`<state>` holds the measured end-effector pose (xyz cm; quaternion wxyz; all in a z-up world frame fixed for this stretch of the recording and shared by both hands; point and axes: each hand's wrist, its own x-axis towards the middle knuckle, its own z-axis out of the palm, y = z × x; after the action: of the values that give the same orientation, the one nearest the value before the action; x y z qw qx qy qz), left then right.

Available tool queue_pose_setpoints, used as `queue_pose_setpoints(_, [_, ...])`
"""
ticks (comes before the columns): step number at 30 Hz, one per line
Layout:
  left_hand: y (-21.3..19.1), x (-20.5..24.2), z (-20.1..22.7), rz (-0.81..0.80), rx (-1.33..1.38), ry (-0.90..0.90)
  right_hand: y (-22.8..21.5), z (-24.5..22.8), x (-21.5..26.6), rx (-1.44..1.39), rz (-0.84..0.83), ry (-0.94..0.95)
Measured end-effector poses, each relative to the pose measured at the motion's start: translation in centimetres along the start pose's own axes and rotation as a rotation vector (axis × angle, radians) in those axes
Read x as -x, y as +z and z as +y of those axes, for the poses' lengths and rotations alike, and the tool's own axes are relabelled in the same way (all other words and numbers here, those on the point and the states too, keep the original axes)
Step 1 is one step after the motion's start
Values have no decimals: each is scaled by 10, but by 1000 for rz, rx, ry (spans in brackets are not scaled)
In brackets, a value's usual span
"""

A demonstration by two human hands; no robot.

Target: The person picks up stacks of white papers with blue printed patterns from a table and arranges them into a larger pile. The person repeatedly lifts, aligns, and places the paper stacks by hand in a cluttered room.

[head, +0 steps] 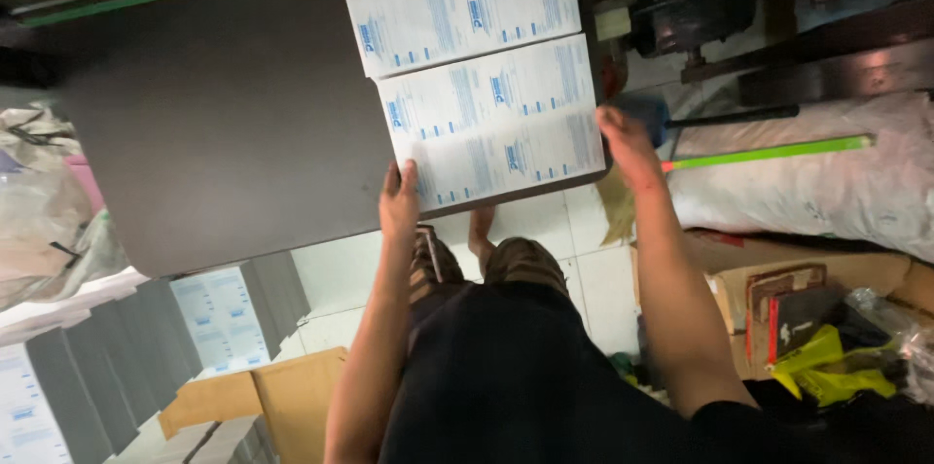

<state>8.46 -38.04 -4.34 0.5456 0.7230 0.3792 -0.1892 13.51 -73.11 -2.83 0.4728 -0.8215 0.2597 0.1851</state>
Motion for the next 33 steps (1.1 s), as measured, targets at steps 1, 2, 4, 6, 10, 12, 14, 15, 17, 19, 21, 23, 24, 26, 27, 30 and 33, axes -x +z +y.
queue_pose_setpoints(1, [-2,6,11,1,-6,0,4,3,0,-5,-1,3])
queue_pose_setpoints(2, [-1,14,21,-14,31,-32,5,7,0,112,-47,73])
queue_pose_setpoints(4, [-3,18,25,-25,71,-60,5,-11,12,230,-92,137])
queue_pose_setpoints(6, [-10,7,18,-19,38,-118,6,-56,33,219,-125,142])
queue_pose_setpoints(10, [-3,-6,12,-21,-31,-88,0,-18,7,260,-141,123])
queue_pose_setpoints(12, [-1,3,25,-17,-104,-57,12,-11,-4,185,-127,163])
queue_pose_setpoints(14, [-2,1,24,-21,-90,-65,6,-14,5,227,-101,122])
queue_pose_setpoints(15, [-2,0,23,-29,-77,-69,2,-15,10,266,-68,81])
queue_pose_setpoints(17, [-6,14,40,-39,-35,-68,10,-15,8,233,-63,83])
queue_pose_setpoints(19, [-11,30,52,-51,6,-56,15,-12,6,192,-50,79])
queue_pose_setpoints(21, [-13,46,61,-106,327,-33,12,-8,2,27,-23,184])
queue_pose_setpoints(23, [-13,55,72,-134,371,-26,19,-29,26,-10,-9,211])
queue_pose_setpoints(24, [-14,62,73,-158,413,-40,24,-37,40,-37,-7,253])
queue_pose_setpoints(26, [-10,41,59,-161,363,-28,23,-34,37,-67,-35,191])
queue_pose_setpoints(27, [-7,32,51,-163,314,-19,21,-32,37,-96,-65,130])
queue_pose_setpoints(30, [-14,13,15,-164,487,-55,8,-63,74,-177,-85,87])
queue_pose_setpoints(33, [-20,40,2,-135,491,33,22,-17,53,-167,44,-24])
